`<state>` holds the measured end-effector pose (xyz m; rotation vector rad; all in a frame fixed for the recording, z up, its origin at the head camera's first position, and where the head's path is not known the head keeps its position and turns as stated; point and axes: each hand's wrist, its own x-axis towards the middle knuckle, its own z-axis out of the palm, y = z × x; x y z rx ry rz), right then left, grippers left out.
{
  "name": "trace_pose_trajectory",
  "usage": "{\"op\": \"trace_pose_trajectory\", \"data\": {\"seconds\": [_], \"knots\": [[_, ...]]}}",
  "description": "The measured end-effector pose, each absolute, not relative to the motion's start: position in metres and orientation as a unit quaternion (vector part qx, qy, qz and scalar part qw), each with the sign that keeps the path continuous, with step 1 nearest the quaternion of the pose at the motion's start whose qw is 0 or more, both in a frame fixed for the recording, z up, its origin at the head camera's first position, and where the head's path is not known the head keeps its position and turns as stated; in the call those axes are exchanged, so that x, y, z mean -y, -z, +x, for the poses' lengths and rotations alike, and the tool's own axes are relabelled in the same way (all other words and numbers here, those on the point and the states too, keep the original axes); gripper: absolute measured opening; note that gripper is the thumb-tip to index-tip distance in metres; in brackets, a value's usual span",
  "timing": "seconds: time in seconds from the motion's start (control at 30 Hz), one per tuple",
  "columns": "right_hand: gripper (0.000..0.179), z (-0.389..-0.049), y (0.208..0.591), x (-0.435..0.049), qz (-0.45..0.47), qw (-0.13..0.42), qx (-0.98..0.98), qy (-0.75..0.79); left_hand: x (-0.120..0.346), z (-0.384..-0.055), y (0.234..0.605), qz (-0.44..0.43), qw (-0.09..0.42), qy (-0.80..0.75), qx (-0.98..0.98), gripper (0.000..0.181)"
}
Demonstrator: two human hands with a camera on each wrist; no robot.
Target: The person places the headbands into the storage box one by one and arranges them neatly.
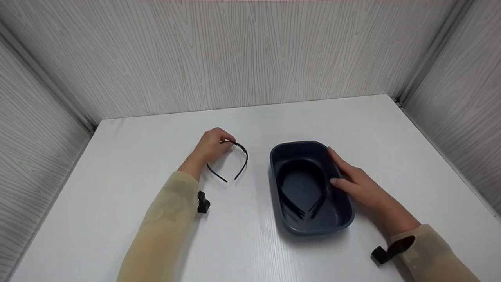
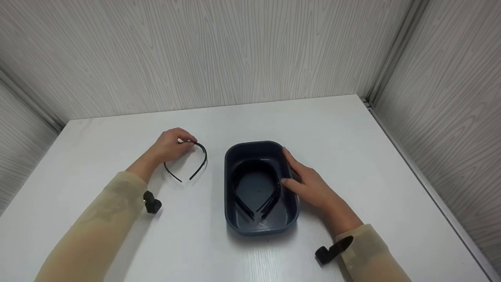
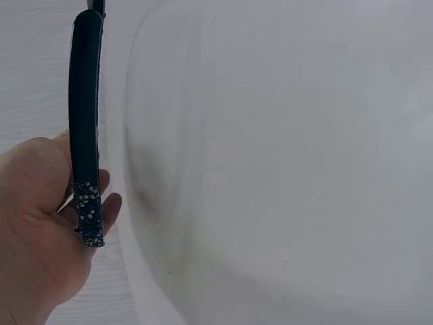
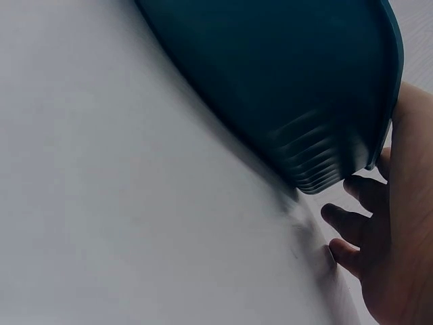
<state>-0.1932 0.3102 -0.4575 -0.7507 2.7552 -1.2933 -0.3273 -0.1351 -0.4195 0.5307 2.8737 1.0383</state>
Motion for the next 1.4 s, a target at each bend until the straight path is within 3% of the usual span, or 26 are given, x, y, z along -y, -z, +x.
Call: {"op": "trace_pose_trajectory", "data": {"seconds": [0.43, 1.4], "knots": [[0.076, -0.196, 0.457, -0.313, -0.233, -0.008, -0.888, 0.397, 0.135, -0.317, 0.386, 0.174, 0.027, -0.31, -0.934, 0.02], [0.078, -0.201, 0.461, -0.315, -0.23, 0.0, -0.887, 0.4, 0.082, -0.288, 0.34, 0.353, 0.007, -0.291, -0.889, 0.017]]}}
